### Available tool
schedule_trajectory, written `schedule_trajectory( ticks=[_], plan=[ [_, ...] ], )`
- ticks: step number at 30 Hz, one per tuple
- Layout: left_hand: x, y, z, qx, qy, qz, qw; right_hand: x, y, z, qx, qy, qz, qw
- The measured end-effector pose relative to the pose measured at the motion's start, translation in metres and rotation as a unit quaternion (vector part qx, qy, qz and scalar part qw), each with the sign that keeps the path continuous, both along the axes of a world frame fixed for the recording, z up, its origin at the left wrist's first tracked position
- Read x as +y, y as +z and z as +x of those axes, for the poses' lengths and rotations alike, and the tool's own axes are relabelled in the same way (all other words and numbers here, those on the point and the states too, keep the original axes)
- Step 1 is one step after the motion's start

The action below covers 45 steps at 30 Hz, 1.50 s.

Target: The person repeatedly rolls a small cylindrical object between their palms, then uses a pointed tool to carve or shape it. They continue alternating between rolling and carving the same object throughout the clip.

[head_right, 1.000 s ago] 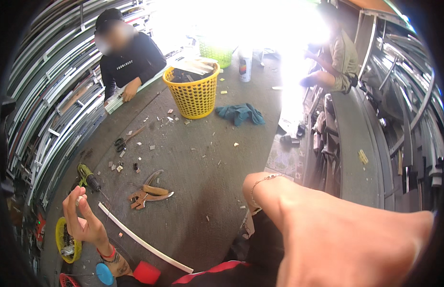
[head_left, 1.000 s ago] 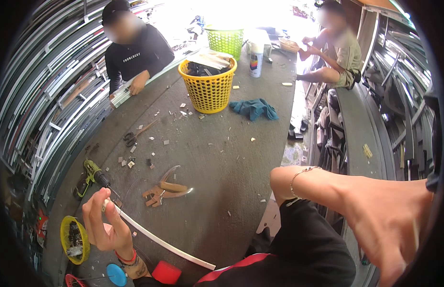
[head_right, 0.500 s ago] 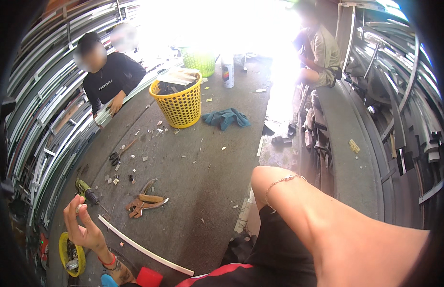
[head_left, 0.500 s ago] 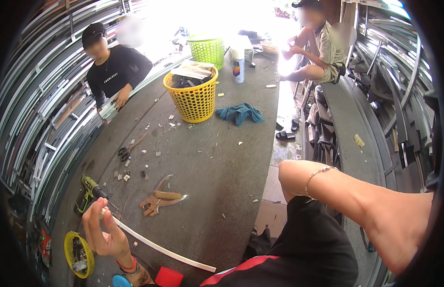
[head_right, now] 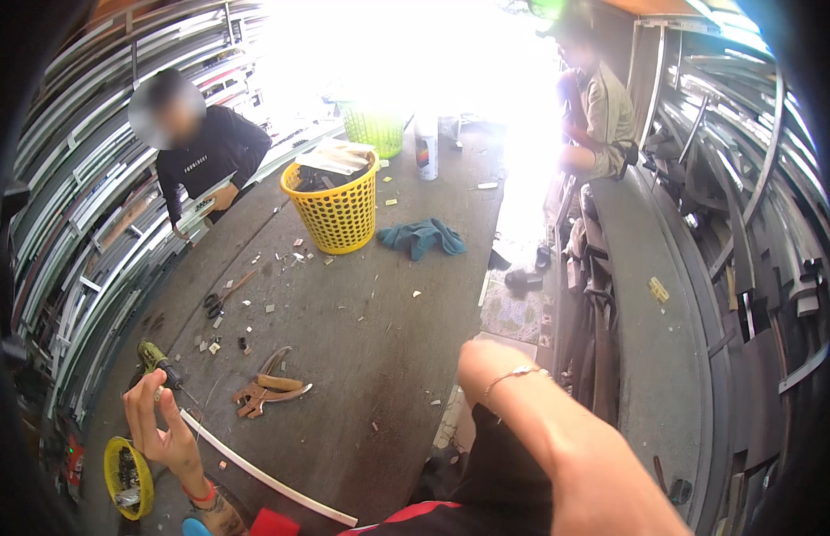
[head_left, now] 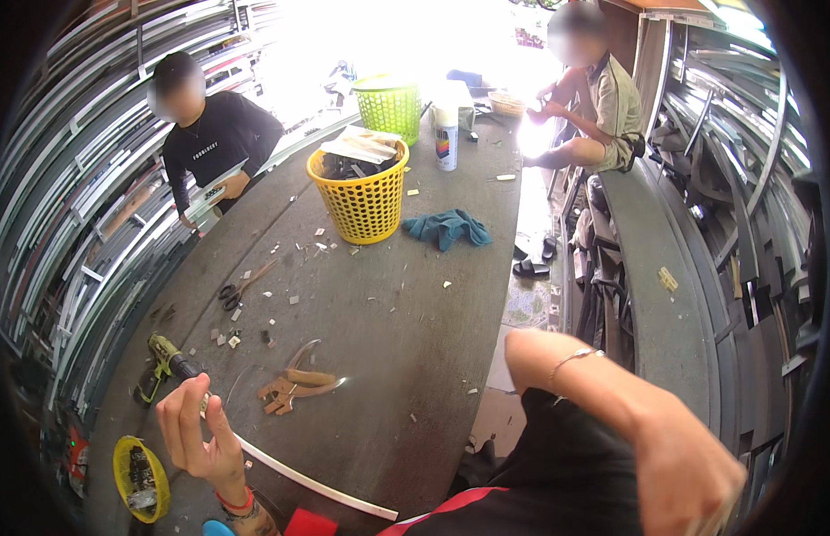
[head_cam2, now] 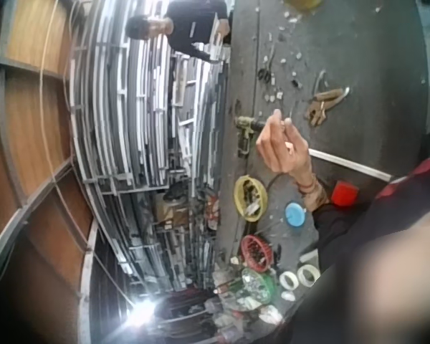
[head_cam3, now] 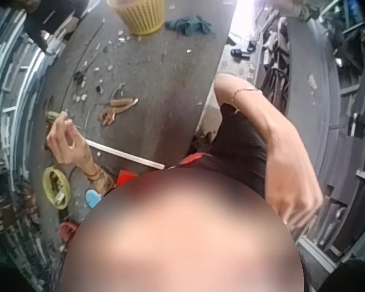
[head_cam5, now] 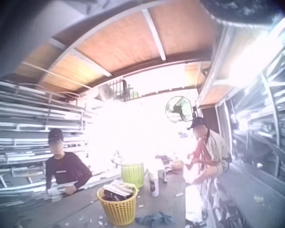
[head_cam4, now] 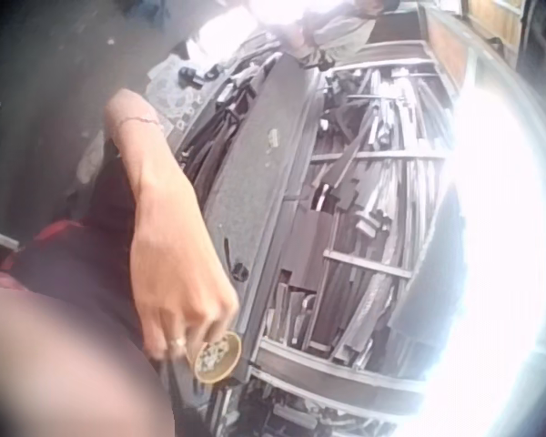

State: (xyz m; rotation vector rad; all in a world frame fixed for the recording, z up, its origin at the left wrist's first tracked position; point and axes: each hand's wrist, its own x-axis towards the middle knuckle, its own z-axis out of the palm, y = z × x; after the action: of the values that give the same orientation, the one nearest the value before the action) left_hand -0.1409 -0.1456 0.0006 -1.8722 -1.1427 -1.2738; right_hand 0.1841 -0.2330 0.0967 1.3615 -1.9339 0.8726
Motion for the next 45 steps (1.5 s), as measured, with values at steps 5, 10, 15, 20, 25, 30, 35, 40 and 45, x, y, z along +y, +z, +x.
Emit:
schedule_trajectory(
  ticks=[5, 10, 15, 20, 25, 30, 35, 40, 45],
  plan=[
    [0.005, -0.015, 0.005, -0.088, -0.101, -0.024, 0.991, 0.071, -0.027, 0.001, -0.100, -0.032, 0.223, 0.969],
    [0.017, -0.027, 0.004, -0.160, -0.221, -0.075, 0.959, 0.186, -0.048, -0.066, -0.084, 0.225, -0.113, 0.964],
    [0.026, -0.029, 0.003, -0.240, -0.257, -0.189, 0.917, 0.220, -0.077, -0.186, 0.045, -0.404, -0.525, 0.748],
    [0.032, -0.040, 0.014, -0.332, -0.228, -0.254, 0.879, 0.207, -0.099, -0.233, 0.110, -0.536, -0.407, 0.731],
    [0.037, -0.060, 0.006, -0.540, -0.582, -0.208, 0.571, 0.193, -0.114, -0.246, 0.165, -0.645, -0.269, 0.695],
    [0.020, -0.070, -0.009, -0.641, -0.645, -0.118, 0.398, 0.130, -0.127, -0.277, 0.162, -0.544, -0.229, 0.791],
    [0.011, -0.070, 0.002, -0.656, -0.600, -0.098, 0.448, 0.106, -0.129, -0.274, 0.057, -0.547, -0.171, 0.817],
    [0.009, -0.054, 0.012, -0.608, -0.569, -0.127, 0.539, 0.135, -0.120, -0.245, -0.011, -0.525, -0.217, 0.823],
    [0.013, -0.054, 0.040, -0.362, -0.428, -0.255, 0.788, 0.188, -0.105, -0.228, 0.049, -0.434, -0.403, 0.804]
  ],
)
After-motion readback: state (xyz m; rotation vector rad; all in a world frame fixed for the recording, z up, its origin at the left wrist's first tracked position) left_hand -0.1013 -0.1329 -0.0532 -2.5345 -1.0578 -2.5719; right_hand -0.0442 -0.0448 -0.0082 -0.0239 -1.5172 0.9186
